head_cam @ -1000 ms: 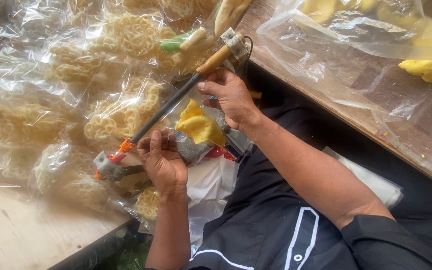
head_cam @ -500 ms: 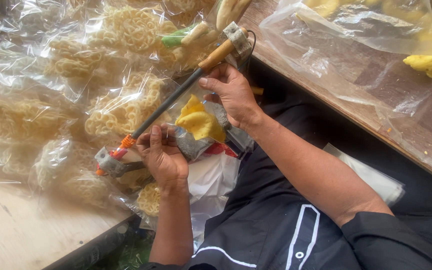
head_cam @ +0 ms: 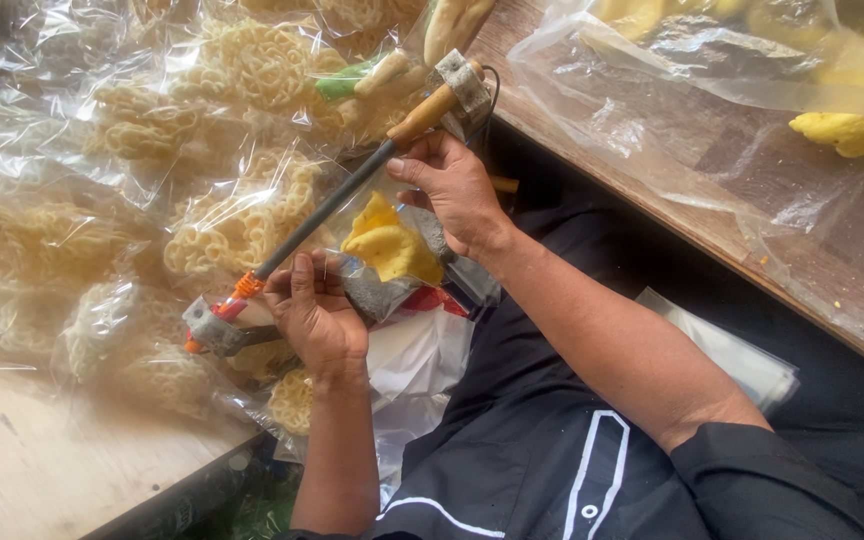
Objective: Packaging individual yellow snacks into plastic bags using tongs and a manual heat sealer.
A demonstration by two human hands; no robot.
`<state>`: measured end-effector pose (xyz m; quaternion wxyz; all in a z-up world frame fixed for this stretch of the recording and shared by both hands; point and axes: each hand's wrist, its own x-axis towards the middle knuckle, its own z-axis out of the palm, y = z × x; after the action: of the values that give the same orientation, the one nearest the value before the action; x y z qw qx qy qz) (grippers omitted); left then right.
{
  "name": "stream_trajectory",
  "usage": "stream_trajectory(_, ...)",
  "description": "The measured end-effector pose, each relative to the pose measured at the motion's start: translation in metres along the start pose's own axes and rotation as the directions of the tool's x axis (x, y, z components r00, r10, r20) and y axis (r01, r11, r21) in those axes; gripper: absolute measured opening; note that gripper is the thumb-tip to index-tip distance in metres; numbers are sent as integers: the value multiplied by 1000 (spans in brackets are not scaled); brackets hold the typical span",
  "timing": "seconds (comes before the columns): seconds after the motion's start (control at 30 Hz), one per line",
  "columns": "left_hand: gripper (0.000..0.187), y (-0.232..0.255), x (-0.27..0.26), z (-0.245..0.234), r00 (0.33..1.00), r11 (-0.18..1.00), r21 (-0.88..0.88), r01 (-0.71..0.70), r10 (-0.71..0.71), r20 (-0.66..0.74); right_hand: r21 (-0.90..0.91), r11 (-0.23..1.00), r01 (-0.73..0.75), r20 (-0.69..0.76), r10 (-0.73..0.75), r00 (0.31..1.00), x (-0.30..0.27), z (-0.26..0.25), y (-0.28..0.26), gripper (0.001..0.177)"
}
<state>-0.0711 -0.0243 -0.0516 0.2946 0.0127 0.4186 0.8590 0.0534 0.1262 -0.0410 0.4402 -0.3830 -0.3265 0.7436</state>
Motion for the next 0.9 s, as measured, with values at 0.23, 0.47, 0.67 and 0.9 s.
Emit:
stream_trajectory(0.23, 17, 5, -39, 10, 962, 1000, -6, -4, 5, 274, 86, 991, 106, 85, -113, 990, -39, -20, -47, 26)
stream_trajectory(0.47, 52, 4, -75, 58, 613, 854, 448, -266, -209, 762, -151, 962, 228, 215, -193, 957, -108, -78, -120, 26)
stream_trajectory(0.67, 14, -32, -131, 105, 360, 758, 337, -558, -144, 922, -306, 877, 370, 257, -298, 919, -166, -146, -137, 26)
stream_trajectory(0.9, 10, -78, -187, 112, 267, 572, 339, -747, -209, 941, -562, 684, 466, 192, -440, 877, -207, -215, -113, 29)
